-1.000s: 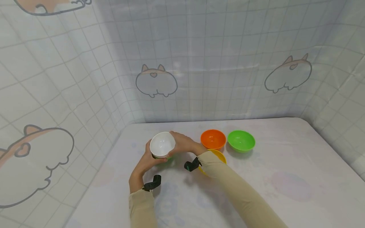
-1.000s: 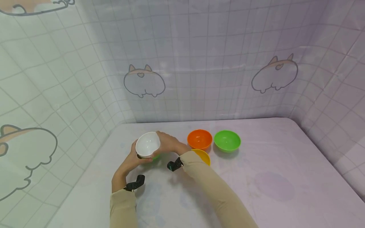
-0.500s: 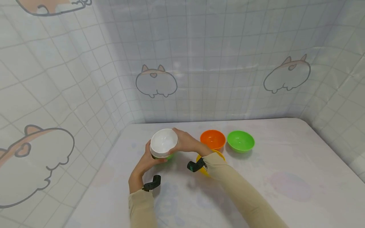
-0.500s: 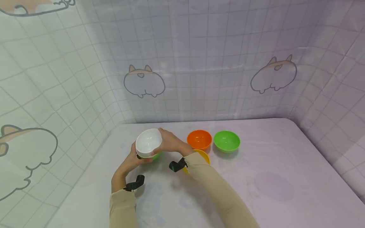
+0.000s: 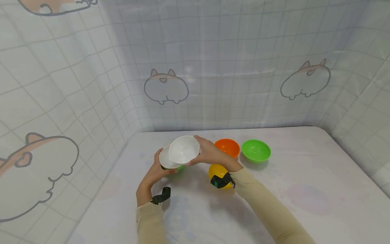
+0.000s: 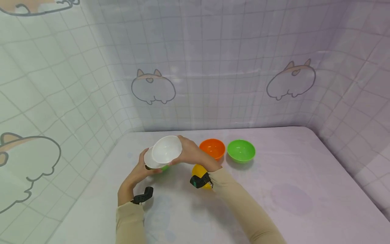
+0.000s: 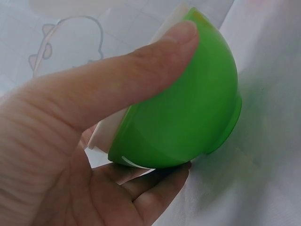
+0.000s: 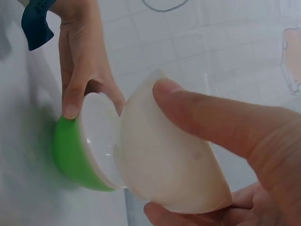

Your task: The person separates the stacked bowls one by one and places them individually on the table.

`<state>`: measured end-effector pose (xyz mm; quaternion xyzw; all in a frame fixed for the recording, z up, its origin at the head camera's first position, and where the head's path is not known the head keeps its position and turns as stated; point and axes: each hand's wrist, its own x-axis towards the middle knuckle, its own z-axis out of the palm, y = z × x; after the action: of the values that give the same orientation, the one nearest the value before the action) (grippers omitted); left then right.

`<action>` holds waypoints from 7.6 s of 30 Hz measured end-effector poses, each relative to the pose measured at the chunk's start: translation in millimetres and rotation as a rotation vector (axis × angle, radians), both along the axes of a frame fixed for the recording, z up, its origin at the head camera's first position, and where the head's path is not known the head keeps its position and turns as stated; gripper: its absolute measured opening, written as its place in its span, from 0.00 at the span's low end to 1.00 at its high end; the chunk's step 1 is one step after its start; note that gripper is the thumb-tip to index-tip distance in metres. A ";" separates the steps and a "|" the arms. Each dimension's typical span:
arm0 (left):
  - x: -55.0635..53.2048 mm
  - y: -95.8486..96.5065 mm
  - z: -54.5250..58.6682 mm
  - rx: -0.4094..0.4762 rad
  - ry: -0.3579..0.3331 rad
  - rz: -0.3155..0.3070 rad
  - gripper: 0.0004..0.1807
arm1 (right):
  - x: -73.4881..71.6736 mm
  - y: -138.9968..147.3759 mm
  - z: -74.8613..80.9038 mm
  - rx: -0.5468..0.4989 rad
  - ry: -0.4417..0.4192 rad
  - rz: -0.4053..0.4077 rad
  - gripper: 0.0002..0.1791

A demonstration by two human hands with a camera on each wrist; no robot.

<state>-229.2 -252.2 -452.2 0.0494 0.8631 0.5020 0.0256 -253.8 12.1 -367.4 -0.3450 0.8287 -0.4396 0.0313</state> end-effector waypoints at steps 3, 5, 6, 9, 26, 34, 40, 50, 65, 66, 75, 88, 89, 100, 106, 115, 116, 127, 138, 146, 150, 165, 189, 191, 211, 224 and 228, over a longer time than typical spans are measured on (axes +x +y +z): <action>0.6 0.4 1.0 -0.011 -0.008 0.007 0.66 | 5.4 9.8 1.7 -0.019 -0.018 -0.030 0.50; 1.5 0.0 1.3 -0.012 -0.012 0.014 0.66 | 9.1 16.6 2.7 -0.028 -0.032 -0.054 0.51; 1.6 -0.1 1.3 -0.013 -0.012 0.016 0.66 | 11.3 20.6 3.2 -0.024 -0.036 -0.071 0.51; 1.7 -0.1 1.0 -0.008 -0.010 0.009 0.66 | 18.3 34.2 3.9 -0.007 -0.048 -0.123 0.52; 3.6 1.4 3.2 -0.027 -0.024 0.019 0.67 | 36.8 111.9 -9.1 0.031 -0.088 -0.241 0.55; 3.9 -0.8 4.2 -0.045 -0.025 0.016 0.67 | 55.5 154.3 -7.3 0.061 -0.132 -0.366 0.56; 3.7 -1.8 5.0 -0.045 -0.034 0.018 0.67 | 69.1 175.4 -14.9 0.127 -0.093 -0.408 0.59; 3.2 -2.2 3.9 -0.031 -0.037 0.010 0.67 | 86.2 188.6 -22.5 0.174 -0.118 -0.443 0.61; 8.2 0.4 6.1 -0.040 -0.033 0.011 0.67 | 106.1 196.6 -41.2 0.141 -0.205 -0.464 0.59; 8.8 0.6 6.0 -0.043 -0.033 0.013 0.67 | 106.9 197.6 -42.7 0.139 -0.212 -0.468 0.59; 12.6 2.5 7.4 -0.044 -0.022 0.013 0.66 | 108.0 202.8 -51.5 0.128 -0.268 -0.483 0.60; 30.8 15.4 36.6 -0.043 -0.047 0.000 0.63 | 109.6 204.9 -62.3 0.176 -0.319 -0.490 0.62; 29.8 14.4 34.2 -0.047 -0.042 0.001 0.64 | 109.3 205.1 -62.8 0.182 -0.320 -0.492 0.62; 12.6 3.1 6.1 -0.078 -0.024 0.017 0.67 | 110.9 205.3 -67.3 0.134 -0.315 -0.480 0.61; 11.6 2.9 6.3 -0.078 -0.013 0.008 0.66 | 110.3 207.1 -68.1 0.138 -0.330 -0.474 0.63; 11.3 2.6 7.2 -0.083 -0.007 0.009 0.67 | 110.9 208.8 -67.7 0.147 -0.327 -0.459 0.64; 11.2 2.5 6.8 -0.086 -0.005 0.007 0.67 | 111.0 208.9 -67.6 0.144 -0.333 -0.457 0.64; 10.7 4.6 5.4 -0.098 -0.016 0.000 0.67 | 114.8 220.4 -62.0 0.142 -0.327 -0.503 0.66; 10.4 5.9 8.7 -0.106 -0.028 -0.003 0.67 | 98.0 198.2 -42.7 0.090 -0.099 -0.503 0.60; 9.8 0.4 6.5 -0.096 -0.028 0.017 0.66 | 77.6 131.1 -29.5 0.046 -0.055 -0.340 0.56; 10.9 -4.9 6.9 -0.095 -0.022 0.007 0.66 | 71.9 92.5 -20.5 0.038 -0.033 -0.277 0.56; 17.3 -18.9 11.9 -0.119 -0.026 -0.005 0.67 | 34.6 -19.5 -25.6 0.141 -0.117 -0.116 0.59; 16.9 -23.2 11.3 -0.082 0.002 -0.049 0.63 | 12.2 -90.4 -48.3 0.220 -0.148 -0.164 0.63; 17.4 -22.7 11.7 -0.089 0.001 -0.047 0.62 | 11.7 -92.0 -49.3 0.221 -0.153 -0.179 0.62; 14.0 -22.3 7.9 -0.069 -0.005 -0.049 0.60 | 6.7 -89.6 -48.7 0.221 -0.058 -0.252 0.51; 11.9 -20.3 8.5 -0.084 -0.040 -0.022 0.63 | 13.0 -80.7 -35.0 0.160 -0.040 -0.243 0.50; 11.5 -20.5 9.4 -0.088 -0.048 -0.018 0.62 | 18.5 -74.9 -26.2 0.126 -0.043 -0.261 0.50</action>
<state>-217.7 -272.7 -442.8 0.0443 0.8830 0.4643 0.0529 -235.3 -62.8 -393.7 -0.2225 0.8916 -0.3942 0.0131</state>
